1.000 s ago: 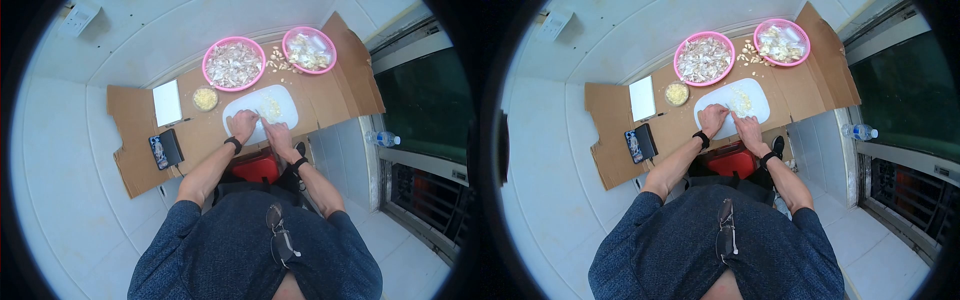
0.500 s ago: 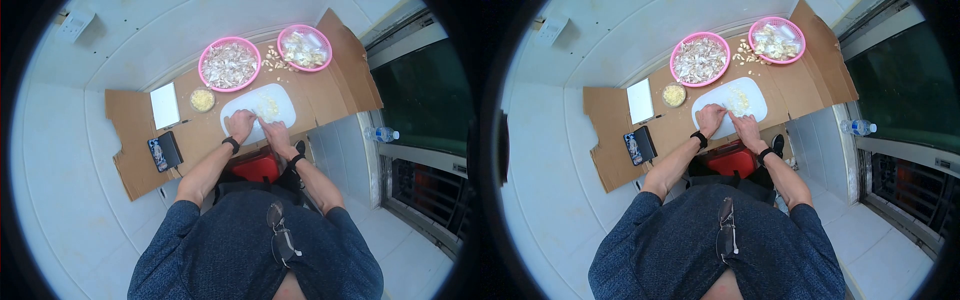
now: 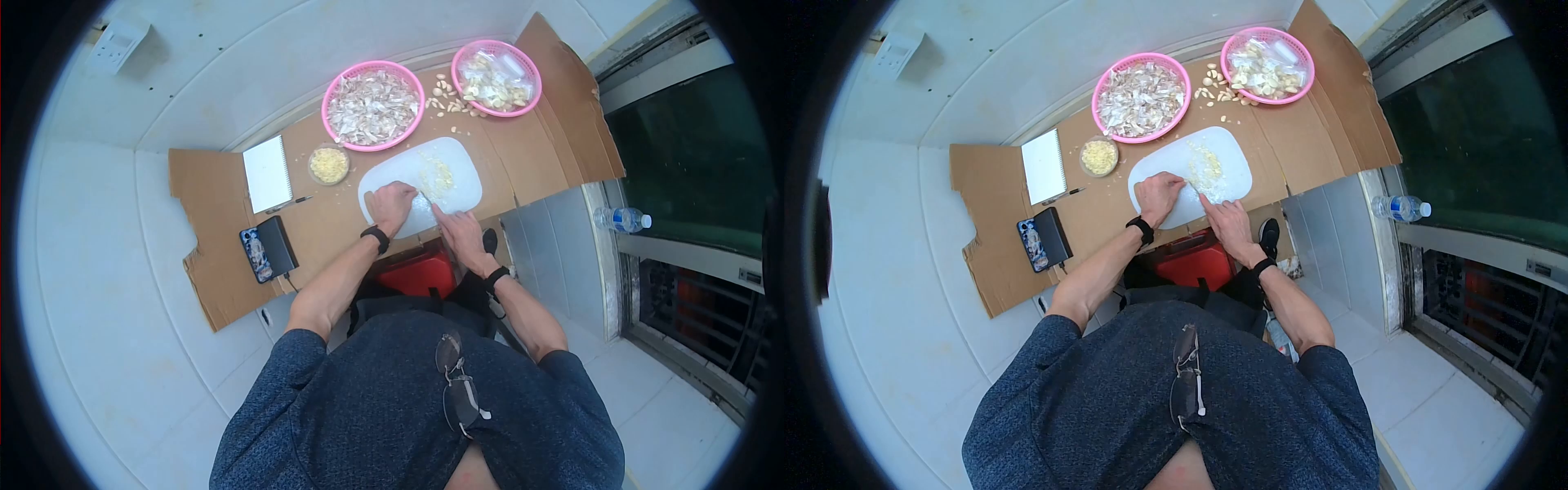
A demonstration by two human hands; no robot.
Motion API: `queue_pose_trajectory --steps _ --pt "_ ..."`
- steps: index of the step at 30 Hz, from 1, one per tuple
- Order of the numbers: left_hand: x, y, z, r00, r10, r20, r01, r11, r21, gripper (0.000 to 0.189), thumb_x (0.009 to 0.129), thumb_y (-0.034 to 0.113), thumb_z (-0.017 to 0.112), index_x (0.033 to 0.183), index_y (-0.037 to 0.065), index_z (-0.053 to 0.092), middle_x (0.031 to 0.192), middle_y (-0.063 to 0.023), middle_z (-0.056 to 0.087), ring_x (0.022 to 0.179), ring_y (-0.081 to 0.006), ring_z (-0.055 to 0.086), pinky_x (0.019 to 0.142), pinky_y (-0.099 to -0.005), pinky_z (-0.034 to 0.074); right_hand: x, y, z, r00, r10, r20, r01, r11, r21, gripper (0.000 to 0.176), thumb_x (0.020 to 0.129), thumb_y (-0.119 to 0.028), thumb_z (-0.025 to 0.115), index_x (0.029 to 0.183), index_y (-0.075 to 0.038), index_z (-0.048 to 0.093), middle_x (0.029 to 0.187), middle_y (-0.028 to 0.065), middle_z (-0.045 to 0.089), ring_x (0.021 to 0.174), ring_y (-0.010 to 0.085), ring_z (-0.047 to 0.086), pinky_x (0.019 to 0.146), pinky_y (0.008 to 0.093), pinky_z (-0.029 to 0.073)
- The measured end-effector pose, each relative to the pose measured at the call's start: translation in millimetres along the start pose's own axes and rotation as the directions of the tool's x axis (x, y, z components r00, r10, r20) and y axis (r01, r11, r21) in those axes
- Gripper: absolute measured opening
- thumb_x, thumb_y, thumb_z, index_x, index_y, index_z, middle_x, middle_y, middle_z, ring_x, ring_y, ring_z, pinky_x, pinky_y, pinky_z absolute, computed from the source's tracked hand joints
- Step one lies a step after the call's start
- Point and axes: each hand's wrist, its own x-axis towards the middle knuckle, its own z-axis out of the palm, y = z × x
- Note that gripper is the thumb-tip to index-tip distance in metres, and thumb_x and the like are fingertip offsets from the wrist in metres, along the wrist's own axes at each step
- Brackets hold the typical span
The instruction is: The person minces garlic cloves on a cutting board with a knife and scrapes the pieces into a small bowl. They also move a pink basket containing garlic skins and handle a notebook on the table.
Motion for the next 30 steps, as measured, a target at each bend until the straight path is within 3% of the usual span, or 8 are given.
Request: queue_pose_trajectory --steps 6,9,15,17,21,23,30 --pt "2 1 -3 1.000 -0.027 0.003 0.027 1.000 -0.012 0.014 0.090 0.030 0.085 0.094 0.017 0.091 0.094 -0.0051 0.085 0.082 -0.0262 0.080 0.072 -0.0395 0.057 26 -7 1 0.999 -0.017 -0.050 0.015 0.999 -0.029 0.054 0.102 -0.008 0.069 0.156 -0.005 0.061 0.087 0.0089 0.067 0.085 0.0281 0.063 0.082 0.0439 0.045" --pt "2 3 -4 0.995 -0.084 0.050 0.085 0.996 -0.008 0.011 0.091 0.026 0.082 0.093 0.019 0.090 0.098 -0.0048 0.084 0.085 -0.0298 0.079 0.074 -0.0447 0.057 33 -8 4 1.000 -0.016 -0.026 0.015 1.000 -0.027 0.054 0.103 -0.010 0.070 0.156 -0.007 0.061 0.086 0.0076 0.070 0.087 0.0260 0.065 0.083 0.0423 0.045" --pt "0 1 -3 0.998 -0.037 0.045 0.037 0.999 -0.018 0.010 0.091 0.025 0.083 0.095 0.020 0.090 0.100 -0.0057 0.084 0.086 -0.0313 0.079 0.076 -0.0453 0.058 35 -4 13 0.999 -0.022 -0.031 0.020 0.999 -0.044 0.052 0.102 -0.011 0.071 0.153 -0.006 0.063 0.086 0.0074 0.071 0.085 0.0259 0.066 0.082 0.0426 0.046" --pt "0 0 -1 1.000 0.003 -0.008 -0.003 1.000 0.012 0.013 0.092 0.029 0.084 0.093 0.018 0.090 0.097 -0.0039 0.085 0.082 -0.0261 0.080 0.070 -0.0395 0.057 38 -1 18 1.000 -0.012 -0.028 0.011 0.999 -0.032 0.051 0.102 -0.011 0.071 0.153 -0.007 0.064 0.085 0.0076 0.071 0.084 0.0261 0.066 0.082 0.0430 0.046" --pt "-1 1 -3 1.000 0.027 -0.010 -0.027 1.000 0.003 0.014 0.093 0.028 0.083 0.095 0.017 0.090 0.098 -0.0052 0.085 0.084 -0.0271 0.079 0.070 -0.0393 0.056 39 3 23 1.000 0.004 -0.027 -0.004 1.000 -0.029 0.052 0.102 -0.011 0.070 0.154 -0.008 0.064 0.084 0.0079 0.072 0.084 0.0262 0.067 0.082 0.0432 0.046" --pt "-3 4 -5 0.998 0.053 -0.016 -0.054 0.996 -0.064 0.011 0.090 0.020 0.083 0.094 0.010 0.088 0.099 -0.0124 0.082 0.086 -0.0343 0.078 0.079 -0.0471 0.060 38 4 22 1.000 0.016 -0.022 -0.016 1.000 -0.015 0.053 0.102 -0.011 0.070 0.155 -0.010 0.063 0.085 0.0080 0.072 0.084 0.0264 0.067 0.083 0.0431 0.046" --pt "-5 -3 5 0.995 0.071 -0.063 -0.078 0.989 -0.125 0.011 0.090 0.016 0.081 0.095 0.008 0.087 0.099 -0.0152 0.082 0.091 -0.0359 0.077 0.084 -0.0473 0.060 18 6 16 0.998 0.044 0.034 -0.041 0.997 -0.071 0.055 0.103 -0.011 0.068 0.158 -0.010 0.061 0.087 0.0086 0.070 0.085 0.0284 0.065 0.082 0.0446 0.046"
